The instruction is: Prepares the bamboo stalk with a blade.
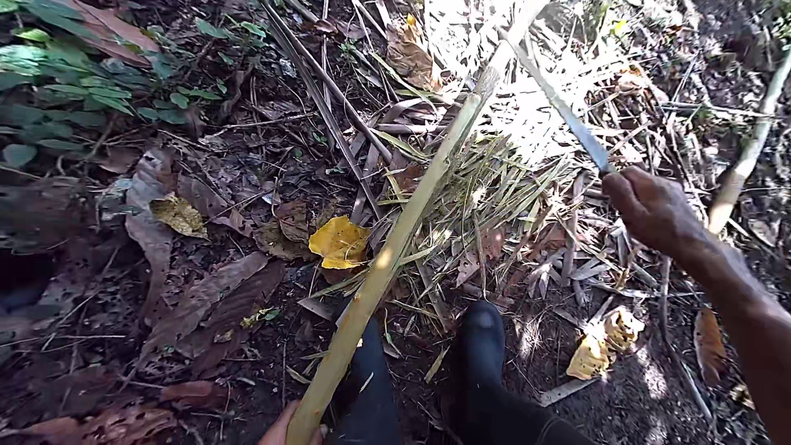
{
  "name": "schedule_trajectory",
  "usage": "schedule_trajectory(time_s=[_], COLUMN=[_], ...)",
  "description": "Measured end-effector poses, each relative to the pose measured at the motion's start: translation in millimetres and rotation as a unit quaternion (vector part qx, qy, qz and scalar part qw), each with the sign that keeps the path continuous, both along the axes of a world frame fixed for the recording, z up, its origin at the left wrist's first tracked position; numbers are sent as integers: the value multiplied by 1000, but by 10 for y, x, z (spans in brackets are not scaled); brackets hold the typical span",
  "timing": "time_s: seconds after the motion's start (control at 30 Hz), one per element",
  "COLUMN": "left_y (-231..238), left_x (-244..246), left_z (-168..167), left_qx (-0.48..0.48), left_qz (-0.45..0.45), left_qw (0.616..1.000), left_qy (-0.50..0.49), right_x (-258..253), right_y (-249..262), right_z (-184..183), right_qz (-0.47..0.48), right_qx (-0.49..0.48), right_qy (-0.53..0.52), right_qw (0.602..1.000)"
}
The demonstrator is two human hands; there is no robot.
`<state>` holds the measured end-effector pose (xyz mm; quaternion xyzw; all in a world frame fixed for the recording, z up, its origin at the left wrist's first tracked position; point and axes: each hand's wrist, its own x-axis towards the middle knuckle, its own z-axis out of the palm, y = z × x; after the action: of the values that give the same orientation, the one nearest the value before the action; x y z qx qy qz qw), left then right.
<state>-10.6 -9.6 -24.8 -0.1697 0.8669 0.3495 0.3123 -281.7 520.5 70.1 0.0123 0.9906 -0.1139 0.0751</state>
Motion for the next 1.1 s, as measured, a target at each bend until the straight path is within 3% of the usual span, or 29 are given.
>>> schedule_trajectory(time_s=[0.2, 0.3, 0.5, 0.7, 0.87, 1.0, 1.1], left_y=[-161, -179, -179, -159, -128, -114, -139], left_x=[12, -60, -106, -118, -114, -120, -132], left_z=[-475, -606, -583, -575, -511, -506, -548], left_qx=[1, 13, 10, 13, 10, 9, 12], left_qz=[45, 63, 66, 78, 68, 70, 68], left_qw=[999, 997, 997, 996, 997, 997, 997], left_qy=[-6, -31, -42, -50, -43, -43, -39], right_x=[894, 1257, 1501, 1584, 1639, 1395, 1354], right_y=[-1081, -1445, -1762, -1769, -1819, -1739, -1720], right_z=[-1384, -1758, -1920, -2010, -1927, -1927, -1898], right_qz=[145, 202, 313, 279, 324, 166, 206], right_qx=[-73, -96, -80, -77, -80, -106, -102], right_qy=[-79, -52, -64, -66, -31, -46, -59], right_qw=[984, 973, 944, 955, 942, 979, 972])
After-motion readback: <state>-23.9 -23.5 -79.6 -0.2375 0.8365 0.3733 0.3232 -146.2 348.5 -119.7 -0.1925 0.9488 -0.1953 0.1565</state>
